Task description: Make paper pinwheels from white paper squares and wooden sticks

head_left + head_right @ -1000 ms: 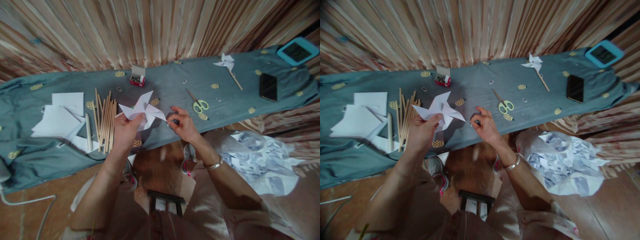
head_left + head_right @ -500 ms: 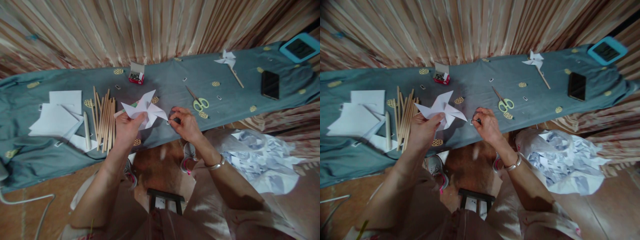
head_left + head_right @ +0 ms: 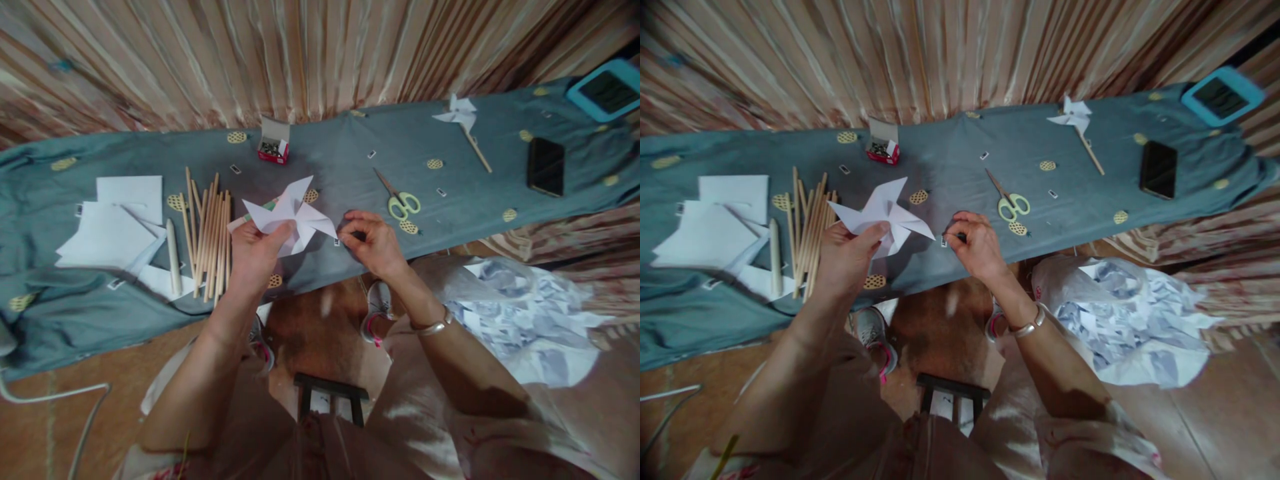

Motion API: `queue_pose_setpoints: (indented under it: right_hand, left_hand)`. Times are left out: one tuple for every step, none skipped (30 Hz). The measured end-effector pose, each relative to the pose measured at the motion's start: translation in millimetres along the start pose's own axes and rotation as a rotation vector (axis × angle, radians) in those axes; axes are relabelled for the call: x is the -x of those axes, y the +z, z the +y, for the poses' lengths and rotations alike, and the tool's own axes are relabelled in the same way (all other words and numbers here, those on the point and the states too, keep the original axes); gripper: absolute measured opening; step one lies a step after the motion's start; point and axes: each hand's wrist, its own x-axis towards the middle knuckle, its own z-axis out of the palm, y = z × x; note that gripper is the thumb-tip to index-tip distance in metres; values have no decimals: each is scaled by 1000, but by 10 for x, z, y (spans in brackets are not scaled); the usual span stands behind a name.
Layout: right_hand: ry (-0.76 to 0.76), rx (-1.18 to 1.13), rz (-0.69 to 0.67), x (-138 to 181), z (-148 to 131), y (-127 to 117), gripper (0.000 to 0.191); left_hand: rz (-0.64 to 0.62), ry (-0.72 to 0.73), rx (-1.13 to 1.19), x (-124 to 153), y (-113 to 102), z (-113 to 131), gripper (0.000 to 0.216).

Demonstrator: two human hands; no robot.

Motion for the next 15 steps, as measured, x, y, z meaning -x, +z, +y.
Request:
queue_pose_setpoints:
  right_hand:
    - [5, -2, -5, -1, 0, 1, 9]
    - [10, -3, -10, 1, 0, 2, 8]
    - [14, -3, -15, 6, 0, 2, 7]
    - [15, -2, -20, 12, 0, 2, 6]
    - [14, 0, -25, 20, 0, 2, 5]
    - [8, 2, -30, 28, 0, 2, 4]
    - [0, 4, -34, 36, 0, 3, 4]
    - [-11, 4, -36, 45, 0, 5, 4]
    - [-24, 5, -40, 55, 0, 7, 5]
    - [-37, 5, -44, 64, 0, 11, 6]
    - [-50, 4, -47, 74, 0, 15, 6]
    - [-63, 4, -50, 83, 1, 21, 6]
    - [-76, 3, -52, 93, 2, 28, 6]
    - [-87, 2, -53, 103, 5, 38, 6]
    - [-96, 2, -53, 113, 8, 49, 6]
  left_hand:
    - [0, -1, -4, 1, -1, 0, 23]
    - [-4, -1, -4, 3, -2, 1, 23]
    - [-9, 0, 1, 5, -2, 3, 22]
    - [-14, 1, 9, 7, -1, 5, 21]
    - [-19, 1, 18, 9, 1, 7, 21]
    - [-20, 1, 27, 10, 4, 6, 20]
    - [-20, -1, 33, 11, 8, 3, 20]
    - [-20, -3, 36, 11, 12, -1, 20]
    - [-20, -6, 37, 11, 16, -7, 21]
    - [-20, -9, 38, 11, 20, -13, 21]
    - [-21, -11, 41, 11, 24, -19, 22]
    - [-21, -12, 45, 11, 26, -23, 23]
    - [-24, -16, 47, 13, 28, -27, 23]
    - [-26, -20, 46, 15, 29, -29, 23]
    - [-30, -26, 40, 19, 30, -30, 24]
